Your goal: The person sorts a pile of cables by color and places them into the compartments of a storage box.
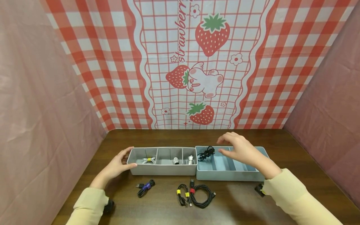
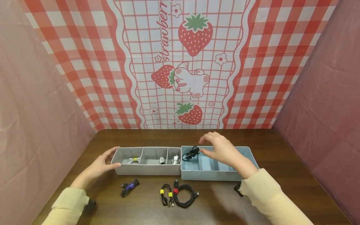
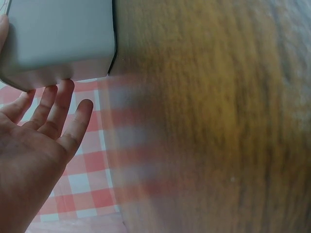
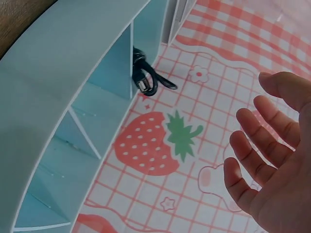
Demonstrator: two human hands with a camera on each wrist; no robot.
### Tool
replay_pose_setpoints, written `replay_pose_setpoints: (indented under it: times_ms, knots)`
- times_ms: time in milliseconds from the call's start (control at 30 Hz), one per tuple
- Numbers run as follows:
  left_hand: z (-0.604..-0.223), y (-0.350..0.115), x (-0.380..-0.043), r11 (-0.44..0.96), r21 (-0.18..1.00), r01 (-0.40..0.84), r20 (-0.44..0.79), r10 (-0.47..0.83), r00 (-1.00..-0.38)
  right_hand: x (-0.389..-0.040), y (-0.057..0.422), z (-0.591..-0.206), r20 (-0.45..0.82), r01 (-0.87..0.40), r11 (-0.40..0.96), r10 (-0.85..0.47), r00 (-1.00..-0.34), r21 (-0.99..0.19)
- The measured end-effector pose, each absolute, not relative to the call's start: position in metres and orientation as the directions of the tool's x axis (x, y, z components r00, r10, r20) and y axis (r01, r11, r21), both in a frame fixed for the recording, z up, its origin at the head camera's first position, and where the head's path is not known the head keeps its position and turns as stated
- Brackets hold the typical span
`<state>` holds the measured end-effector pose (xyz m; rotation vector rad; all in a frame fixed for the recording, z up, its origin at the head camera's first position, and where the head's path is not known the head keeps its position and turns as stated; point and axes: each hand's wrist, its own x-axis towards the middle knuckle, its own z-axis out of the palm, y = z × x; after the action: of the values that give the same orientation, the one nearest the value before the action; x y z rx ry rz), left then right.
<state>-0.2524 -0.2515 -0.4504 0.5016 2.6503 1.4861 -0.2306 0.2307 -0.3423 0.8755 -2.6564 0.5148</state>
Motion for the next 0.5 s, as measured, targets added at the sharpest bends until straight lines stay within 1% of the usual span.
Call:
replay_pose_setpoints:
  times_ms: [200,367,500]
  knots:
    - [-0.450,-0.251,-0.252,0.475,0.845,0.245,0.105,0.303,-0.947,-0.220,0.230,-0.338,0.441,-0.644,0.733,-0.514,-0.736,-0.219]
    - [-0.450,-0.251,-0.252,0.467,0.849,0.248,0.110,0.304,-0.946,-0.211,0.229,-0.334,0.468,-0.659,0.718,-0.514,-0.719,-0.224]
    - [-0.450,-0.251,-0.252,0.468,0.850,0.241,0.101,0.305,-0.947,-0.204,0.227,-0.334,0.501,-0.683,0.697,-0.520,-0.692,-0.219]
